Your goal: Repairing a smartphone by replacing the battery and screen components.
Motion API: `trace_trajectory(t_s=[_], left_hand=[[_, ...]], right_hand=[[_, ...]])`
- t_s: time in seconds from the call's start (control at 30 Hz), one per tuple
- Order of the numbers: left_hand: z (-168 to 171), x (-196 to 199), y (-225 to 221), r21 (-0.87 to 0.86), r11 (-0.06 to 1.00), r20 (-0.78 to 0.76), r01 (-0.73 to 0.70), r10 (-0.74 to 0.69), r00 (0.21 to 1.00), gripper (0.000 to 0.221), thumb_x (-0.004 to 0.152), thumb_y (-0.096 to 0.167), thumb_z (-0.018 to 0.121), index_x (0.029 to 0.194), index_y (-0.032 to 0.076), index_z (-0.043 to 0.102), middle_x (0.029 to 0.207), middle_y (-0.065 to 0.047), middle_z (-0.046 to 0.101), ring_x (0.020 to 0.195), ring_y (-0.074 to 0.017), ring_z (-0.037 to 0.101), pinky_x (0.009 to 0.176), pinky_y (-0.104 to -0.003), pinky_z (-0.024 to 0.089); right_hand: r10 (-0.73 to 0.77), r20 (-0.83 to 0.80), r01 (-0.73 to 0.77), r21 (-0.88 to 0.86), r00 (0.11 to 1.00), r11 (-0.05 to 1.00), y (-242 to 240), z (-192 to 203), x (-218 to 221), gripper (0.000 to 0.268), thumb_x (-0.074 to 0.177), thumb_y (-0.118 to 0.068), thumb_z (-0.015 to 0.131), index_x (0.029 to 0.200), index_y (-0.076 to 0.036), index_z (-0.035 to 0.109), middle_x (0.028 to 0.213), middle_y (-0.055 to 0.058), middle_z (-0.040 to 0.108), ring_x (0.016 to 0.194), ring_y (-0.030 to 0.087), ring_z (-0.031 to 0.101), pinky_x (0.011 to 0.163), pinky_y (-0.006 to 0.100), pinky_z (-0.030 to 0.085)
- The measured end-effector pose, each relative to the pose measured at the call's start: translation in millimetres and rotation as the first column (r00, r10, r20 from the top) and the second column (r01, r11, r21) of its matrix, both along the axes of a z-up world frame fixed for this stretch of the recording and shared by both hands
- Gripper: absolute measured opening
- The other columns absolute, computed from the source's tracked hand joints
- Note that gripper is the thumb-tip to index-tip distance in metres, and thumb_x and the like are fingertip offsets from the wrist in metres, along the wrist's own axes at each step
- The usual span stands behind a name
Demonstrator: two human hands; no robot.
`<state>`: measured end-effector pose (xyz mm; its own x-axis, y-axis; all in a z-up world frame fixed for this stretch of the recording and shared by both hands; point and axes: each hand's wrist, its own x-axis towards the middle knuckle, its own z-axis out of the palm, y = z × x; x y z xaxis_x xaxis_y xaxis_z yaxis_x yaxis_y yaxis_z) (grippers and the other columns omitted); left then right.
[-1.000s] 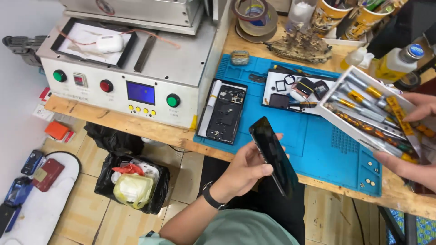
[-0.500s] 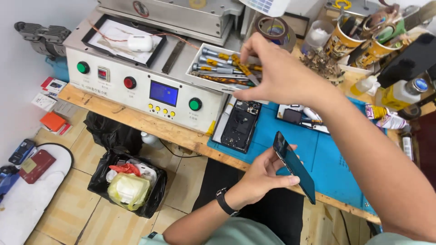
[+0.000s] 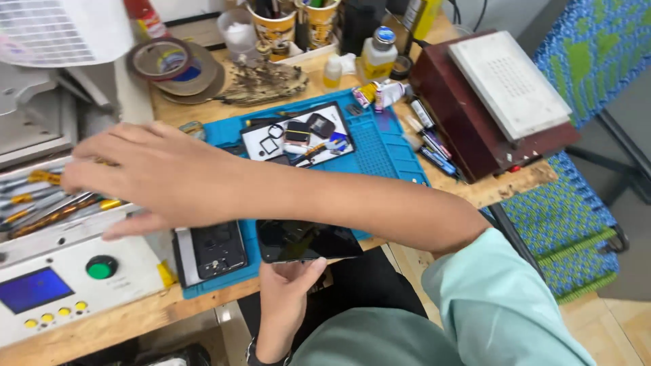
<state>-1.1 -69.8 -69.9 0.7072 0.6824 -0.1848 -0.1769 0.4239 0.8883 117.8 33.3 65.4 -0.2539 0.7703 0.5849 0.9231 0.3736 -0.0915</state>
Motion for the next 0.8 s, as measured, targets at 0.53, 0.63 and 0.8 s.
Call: trace_trajectory(t_s=[0.53,0.63,0.8], left_hand=[[57,28,-8,-0.124,0.992,-0.244,-0.038,0.007,0.970,0.083,0.059,-0.015,0.057,0.138,0.003,0.037,0.134,-0.020,0.050,0.124,-0.0295,0.050,0.103,-0.045,0.044],[51,27,-9,-0.110,0.990,-0.250,-0.085,0.055,0.967,0.084,0.058,-0.014,0.058,0.137,0.003,0.036,0.133,-0.022,0.050,0.124,-0.0318,0.050,0.101,-0.047,0.045],[54,24,-8,-0.124,0.990,-0.233,-0.062,0.031,0.972,0.082,0.058,-0.014,0.060,0.135,0.004,0.039,0.129,-0.021,0.054,0.121,-0.0313,0.053,0.100,-0.046,0.047]], right_hand=[[-0.962,-0.056,0.902,-0.336,0.267,0.270,-340,9,209,0.047,0.096,-0.033,0.056,0.137,-0.012,0.047,0.143,0.026,0.030,0.130,0.045,0.021,0.099,0.062,0.020],[-0.867,0.113,0.797,-0.465,0.485,0.385,-338,-3,223,0.046,0.099,-0.036,0.034,0.141,-0.019,0.041,0.148,0.024,0.025,0.135,0.044,0.018,0.108,0.053,0.013],[-0.880,0.042,0.703,-0.620,0.473,0.348,-327,3,200,0.047,0.097,-0.027,0.035,0.143,-0.017,0.034,0.150,0.019,0.021,0.139,0.034,0.014,0.107,0.048,0.018]])
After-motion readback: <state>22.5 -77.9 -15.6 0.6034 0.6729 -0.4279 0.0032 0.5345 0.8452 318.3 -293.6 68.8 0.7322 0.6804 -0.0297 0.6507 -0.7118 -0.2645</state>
